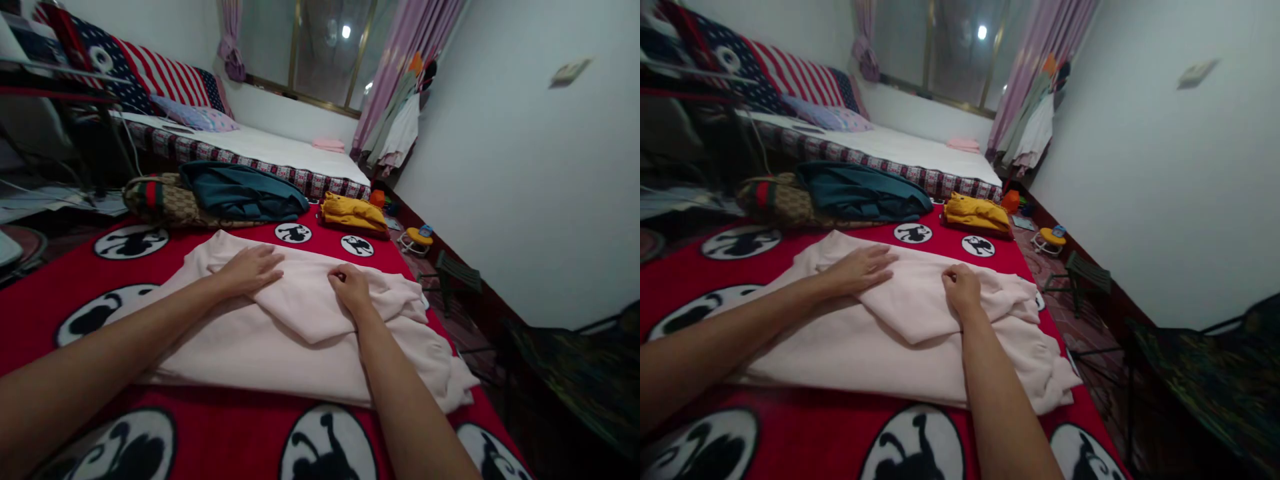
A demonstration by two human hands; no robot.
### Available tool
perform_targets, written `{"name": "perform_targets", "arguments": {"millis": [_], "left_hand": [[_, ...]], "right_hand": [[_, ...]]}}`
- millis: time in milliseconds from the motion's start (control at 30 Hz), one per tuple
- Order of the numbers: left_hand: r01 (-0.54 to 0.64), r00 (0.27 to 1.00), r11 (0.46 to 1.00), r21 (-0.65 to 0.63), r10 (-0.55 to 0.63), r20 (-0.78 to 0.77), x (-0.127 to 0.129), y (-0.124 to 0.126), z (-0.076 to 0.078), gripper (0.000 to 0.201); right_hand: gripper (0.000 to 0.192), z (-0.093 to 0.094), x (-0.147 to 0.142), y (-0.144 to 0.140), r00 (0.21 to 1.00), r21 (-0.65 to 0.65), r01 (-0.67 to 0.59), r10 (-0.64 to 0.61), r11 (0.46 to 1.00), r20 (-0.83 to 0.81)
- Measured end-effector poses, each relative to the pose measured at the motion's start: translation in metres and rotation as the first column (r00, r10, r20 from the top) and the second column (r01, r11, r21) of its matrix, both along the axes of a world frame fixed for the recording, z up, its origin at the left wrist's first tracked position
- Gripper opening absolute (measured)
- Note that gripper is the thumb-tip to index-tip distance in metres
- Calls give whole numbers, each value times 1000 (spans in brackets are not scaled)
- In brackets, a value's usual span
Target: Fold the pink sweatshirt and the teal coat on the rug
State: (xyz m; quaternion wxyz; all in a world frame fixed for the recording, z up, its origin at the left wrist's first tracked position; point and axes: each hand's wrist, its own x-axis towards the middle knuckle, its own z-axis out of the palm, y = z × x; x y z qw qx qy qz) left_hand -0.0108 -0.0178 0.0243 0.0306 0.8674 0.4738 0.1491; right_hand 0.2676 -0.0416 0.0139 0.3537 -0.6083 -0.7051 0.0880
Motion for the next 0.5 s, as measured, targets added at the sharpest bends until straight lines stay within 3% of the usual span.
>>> {"name": "perform_targets", "arguments": {"millis": [133,267,367,500], "left_hand": [[-85,987,996,-24,81,-135,9,-3,-15,59],[-94,982,995,-28,88,-166,7,-5,-14,60],[-98,978,995,-18,93,-187,7,-6,-12,59],[-93,977,996,2,92,-192,8,-8,-13,59]], "right_hand": [[14,0,3,0,995,107,68,-60,992,-76],[15,3,-3,-9,985,106,108,-121,988,125],[23,6,2,-23,927,36,-66,48,997,371],[38,13,43,-47,799,-90,-249,257,964,543]]}}
